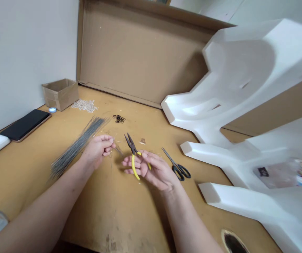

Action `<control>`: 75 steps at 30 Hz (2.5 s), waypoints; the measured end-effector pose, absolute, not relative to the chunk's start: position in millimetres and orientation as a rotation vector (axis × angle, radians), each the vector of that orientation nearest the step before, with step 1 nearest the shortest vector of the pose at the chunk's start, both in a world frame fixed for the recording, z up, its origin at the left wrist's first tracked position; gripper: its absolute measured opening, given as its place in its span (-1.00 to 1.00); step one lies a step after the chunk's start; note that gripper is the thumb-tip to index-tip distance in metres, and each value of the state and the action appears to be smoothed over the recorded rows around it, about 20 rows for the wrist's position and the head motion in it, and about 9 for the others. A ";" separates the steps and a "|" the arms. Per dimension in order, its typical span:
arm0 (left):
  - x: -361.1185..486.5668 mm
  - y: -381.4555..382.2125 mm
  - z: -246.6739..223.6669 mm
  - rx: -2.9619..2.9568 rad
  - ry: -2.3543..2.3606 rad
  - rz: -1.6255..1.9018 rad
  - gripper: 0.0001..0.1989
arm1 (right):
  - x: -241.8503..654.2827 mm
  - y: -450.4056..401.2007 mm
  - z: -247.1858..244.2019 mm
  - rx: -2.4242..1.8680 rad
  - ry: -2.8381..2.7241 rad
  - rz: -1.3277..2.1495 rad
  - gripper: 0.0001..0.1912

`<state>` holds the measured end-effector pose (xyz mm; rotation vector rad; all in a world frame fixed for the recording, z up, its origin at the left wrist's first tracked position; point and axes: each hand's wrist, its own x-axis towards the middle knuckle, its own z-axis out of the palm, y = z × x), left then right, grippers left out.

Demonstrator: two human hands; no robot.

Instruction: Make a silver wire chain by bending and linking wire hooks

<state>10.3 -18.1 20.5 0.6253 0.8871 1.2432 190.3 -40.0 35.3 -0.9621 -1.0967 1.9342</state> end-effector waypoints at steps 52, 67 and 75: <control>8.4 -25.3 30.6 0.824 0.953 1.116 -0.96 | 172.3 -50.2 31.9 -1.345 -1.939 1.020 -0.66; 8.3 -25.6 31.6 0.831 0.975 1.092 -0.94 | 169.1 -50.9 33.1 -1.439 -2.107 0.680 -0.72; 8.4 -26.0 33.2 0.817 1.019 1.076 -0.93 | 172.5 -49.4 26.5 -1.511 -2.328 0.204 -0.70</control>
